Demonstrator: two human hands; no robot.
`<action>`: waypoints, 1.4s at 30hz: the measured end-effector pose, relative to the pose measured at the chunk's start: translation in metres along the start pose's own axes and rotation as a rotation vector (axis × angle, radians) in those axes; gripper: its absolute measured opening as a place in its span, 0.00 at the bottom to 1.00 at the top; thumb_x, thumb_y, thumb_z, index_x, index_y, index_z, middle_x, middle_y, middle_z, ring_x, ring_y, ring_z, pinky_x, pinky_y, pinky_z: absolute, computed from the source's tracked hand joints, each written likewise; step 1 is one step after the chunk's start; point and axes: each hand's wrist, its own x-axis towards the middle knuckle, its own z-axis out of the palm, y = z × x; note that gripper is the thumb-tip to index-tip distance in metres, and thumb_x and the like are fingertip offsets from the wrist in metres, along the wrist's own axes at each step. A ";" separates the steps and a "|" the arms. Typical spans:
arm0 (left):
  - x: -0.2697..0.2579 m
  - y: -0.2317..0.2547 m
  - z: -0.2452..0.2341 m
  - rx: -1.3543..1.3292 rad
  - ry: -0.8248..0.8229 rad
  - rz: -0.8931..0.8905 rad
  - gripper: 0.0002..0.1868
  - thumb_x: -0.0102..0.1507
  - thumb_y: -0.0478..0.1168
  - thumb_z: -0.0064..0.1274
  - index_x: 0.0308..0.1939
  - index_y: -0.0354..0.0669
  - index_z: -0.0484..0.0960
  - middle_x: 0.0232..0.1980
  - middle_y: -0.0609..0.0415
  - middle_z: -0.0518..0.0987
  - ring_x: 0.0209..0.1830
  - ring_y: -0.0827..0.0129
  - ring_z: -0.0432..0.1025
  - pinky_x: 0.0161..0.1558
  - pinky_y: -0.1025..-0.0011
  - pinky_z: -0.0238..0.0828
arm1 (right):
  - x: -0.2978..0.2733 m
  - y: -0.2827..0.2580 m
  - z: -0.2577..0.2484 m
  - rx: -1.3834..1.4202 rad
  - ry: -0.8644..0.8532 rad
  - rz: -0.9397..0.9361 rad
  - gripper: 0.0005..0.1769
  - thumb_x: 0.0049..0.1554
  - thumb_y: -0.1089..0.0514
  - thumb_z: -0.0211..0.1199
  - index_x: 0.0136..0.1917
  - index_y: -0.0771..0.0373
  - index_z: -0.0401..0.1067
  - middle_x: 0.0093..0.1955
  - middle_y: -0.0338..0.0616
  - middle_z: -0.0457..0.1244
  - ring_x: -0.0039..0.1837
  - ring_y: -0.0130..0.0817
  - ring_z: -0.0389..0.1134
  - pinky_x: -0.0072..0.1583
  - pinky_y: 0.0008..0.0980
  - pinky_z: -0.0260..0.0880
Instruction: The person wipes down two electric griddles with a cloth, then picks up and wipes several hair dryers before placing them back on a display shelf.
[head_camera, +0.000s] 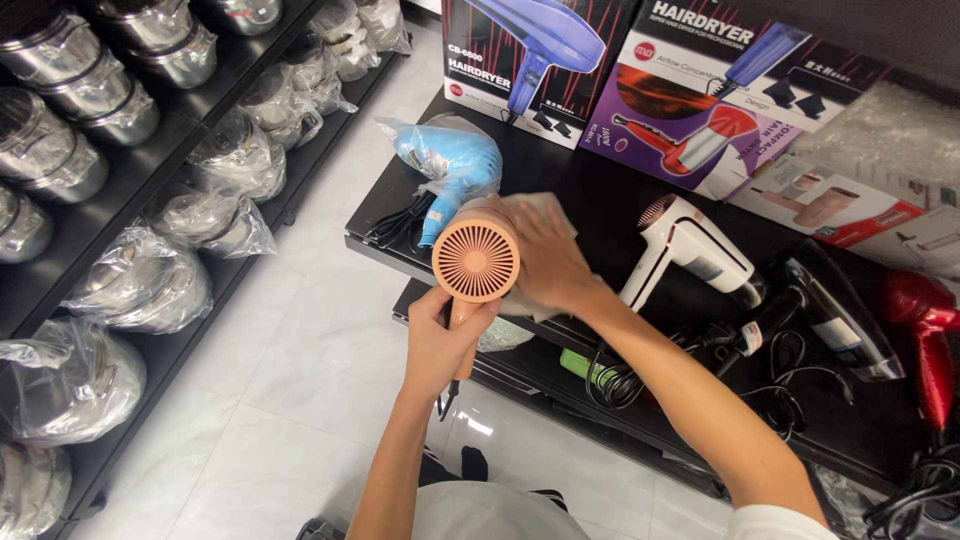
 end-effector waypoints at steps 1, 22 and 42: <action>0.000 -0.001 0.000 -0.002 -0.005 -0.002 0.10 0.60 0.36 0.64 0.43 0.35 0.85 0.33 0.59 0.80 0.28 0.82 0.67 0.30 0.79 0.62 | -0.013 -0.008 -0.004 -0.033 -0.039 -0.043 0.37 0.62 0.48 0.45 0.80 0.62 0.46 0.84 0.53 0.39 0.84 0.48 0.32 0.79 0.54 0.25; 0.000 0.019 0.016 0.096 0.017 0.230 0.13 0.58 0.34 0.63 0.44 0.31 0.83 0.41 0.56 0.82 0.37 0.79 0.74 0.39 0.77 0.71 | 0.017 0.034 0.001 -0.062 -0.003 0.116 0.46 0.55 0.34 0.51 0.81 0.53 0.51 0.85 0.51 0.37 0.86 0.50 0.33 0.78 0.59 0.28; 0.080 0.000 0.094 0.821 0.119 0.421 0.18 0.56 0.52 0.65 0.37 0.41 0.84 0.35 0.49 0.80 0.35 0.50 0.78 0.36 0.56 0.73 | -0.086 0.001 0.015 0.216 0.394 -0.093 0.17 0.52 0.65 0.58 0.56 0.66 0.74 0.52 0.57 0.69 0.56 0.54 0.71 0.71 0.53 0.62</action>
